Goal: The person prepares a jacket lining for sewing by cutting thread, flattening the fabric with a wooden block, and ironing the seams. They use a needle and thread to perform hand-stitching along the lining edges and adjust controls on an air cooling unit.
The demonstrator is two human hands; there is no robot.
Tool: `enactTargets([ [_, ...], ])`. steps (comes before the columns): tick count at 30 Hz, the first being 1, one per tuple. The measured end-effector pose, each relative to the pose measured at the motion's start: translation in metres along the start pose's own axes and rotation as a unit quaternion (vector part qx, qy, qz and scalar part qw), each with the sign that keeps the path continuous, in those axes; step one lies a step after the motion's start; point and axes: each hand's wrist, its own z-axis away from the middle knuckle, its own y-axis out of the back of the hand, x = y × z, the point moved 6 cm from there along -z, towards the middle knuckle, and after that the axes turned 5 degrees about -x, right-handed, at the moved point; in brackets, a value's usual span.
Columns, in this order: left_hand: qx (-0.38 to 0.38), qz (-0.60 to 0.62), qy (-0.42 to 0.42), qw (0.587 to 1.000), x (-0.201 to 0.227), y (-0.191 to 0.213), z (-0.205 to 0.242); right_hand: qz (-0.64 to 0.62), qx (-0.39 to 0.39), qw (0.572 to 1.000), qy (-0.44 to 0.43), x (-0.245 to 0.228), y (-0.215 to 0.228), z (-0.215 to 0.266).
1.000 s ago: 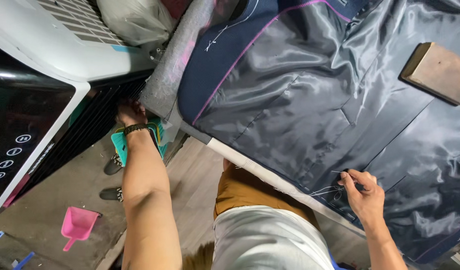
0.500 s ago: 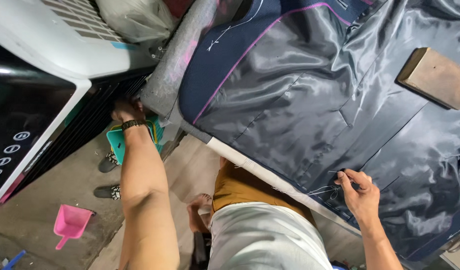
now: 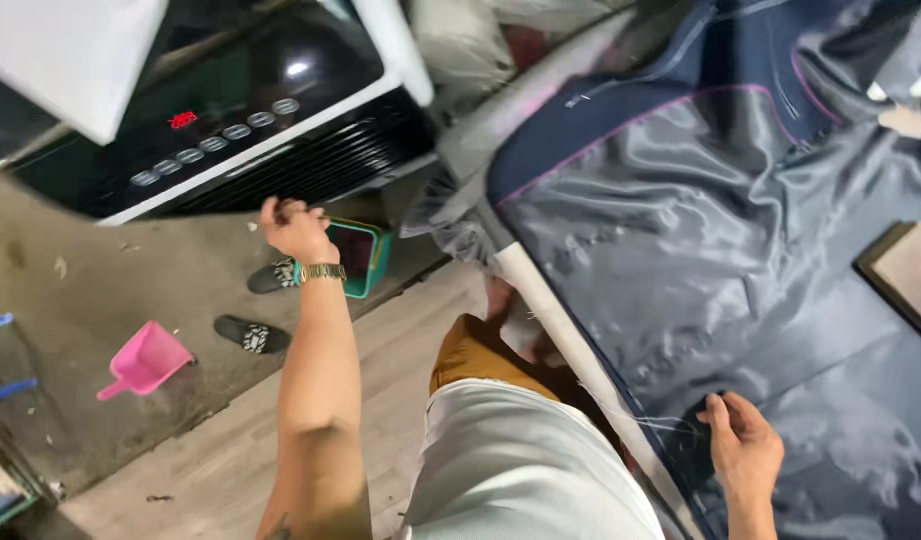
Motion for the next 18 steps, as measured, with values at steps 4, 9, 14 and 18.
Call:
enactTargets([
  [4, 0.014, -0.168, -0.393, 0.904, 0.109, 0.034, 0.053, 0.0, 0.003, 1.0, 0.001, -0.011, 0.005, 0.01],
  [9, 0.009, -0.425, -0.426, 0.799, 0.178, 0.017, 0.099, 0.014, 0.011, 1.0, 0.011, -0.01, 0.005, 0.012],
  [14, 0.012, -0.521, -0.402, 0.753, 0.169, 0.014, 0.065, 0.022, 0.011, 0.999, 0.022, -0.003, 0.005, 0.003],
  [18, 0.028, -0.476, -0.401, 0.782, 0.17, 0.017, 0.081, 0.031, 0.012, 0.999, 0.01, -0.008, 0.007, 0.008],
])
